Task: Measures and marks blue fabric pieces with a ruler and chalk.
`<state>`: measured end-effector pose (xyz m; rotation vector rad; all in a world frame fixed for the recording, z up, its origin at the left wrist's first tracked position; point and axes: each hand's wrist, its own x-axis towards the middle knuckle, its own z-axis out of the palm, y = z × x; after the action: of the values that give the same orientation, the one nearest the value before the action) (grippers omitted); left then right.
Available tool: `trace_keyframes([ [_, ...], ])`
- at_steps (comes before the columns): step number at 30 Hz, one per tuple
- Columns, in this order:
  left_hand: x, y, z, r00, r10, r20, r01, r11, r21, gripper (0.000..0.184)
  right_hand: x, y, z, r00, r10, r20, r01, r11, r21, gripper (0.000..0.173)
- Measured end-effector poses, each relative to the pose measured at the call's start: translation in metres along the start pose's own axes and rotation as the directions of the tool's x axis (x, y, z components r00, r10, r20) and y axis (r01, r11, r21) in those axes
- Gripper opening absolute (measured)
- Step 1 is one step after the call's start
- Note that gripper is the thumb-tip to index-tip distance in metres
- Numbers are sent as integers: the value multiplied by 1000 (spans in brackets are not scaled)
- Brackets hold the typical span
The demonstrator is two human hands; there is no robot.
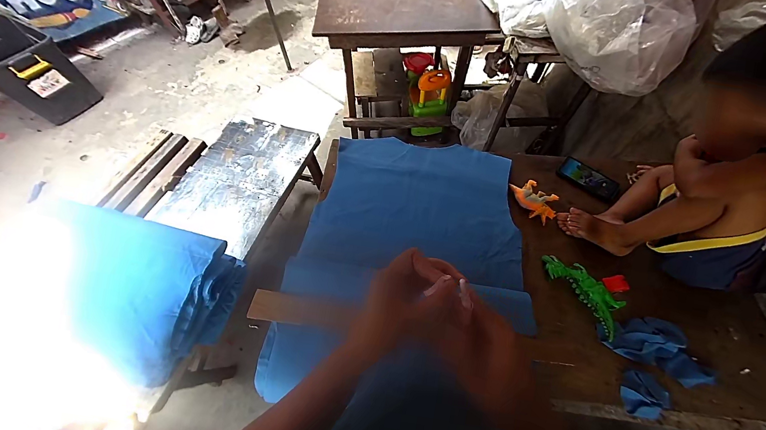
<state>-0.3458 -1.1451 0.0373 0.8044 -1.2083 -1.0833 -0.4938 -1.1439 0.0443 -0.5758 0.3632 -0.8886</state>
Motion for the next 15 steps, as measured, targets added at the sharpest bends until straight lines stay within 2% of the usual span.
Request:
trace_keyframes([
  [1, 0, -1, 2, 1000, 3, -27, -3, 1000, -1, 8, 0, 0, 3, 999, -15, -52, 13, 999, -41, 46],
  [3, -1, -4, 4, 996, 23, -88, -23, 1000, 8, 10, 0, 4, 8, 976, -177, -129, 144, 963, -230, 47],
  [6, -1, -6, 5, 986, 53, -156, -45, 998, 52, 13, 1, 6, 10, 917, -391, -86, 315, 837, -447, 18],
  [8, -1, -6, 4, 986, 53, -155, -43, 997, 65, 14, 2, 7, 9, 876, -472, -95, 360, 773, -523, 12],
  [10, -1, -6, 2, 990, 47, -131, -37, 996, 75, 14, 2, 6, 8, 863, -492, -113, 354, 750, -558, 11],
  [15, -1, -5, -5, 1000, 4, -14, -4, 1000, 12, 13, 2, 6, 8, 867, -484, -120, 373, 789, -487, 27],
])
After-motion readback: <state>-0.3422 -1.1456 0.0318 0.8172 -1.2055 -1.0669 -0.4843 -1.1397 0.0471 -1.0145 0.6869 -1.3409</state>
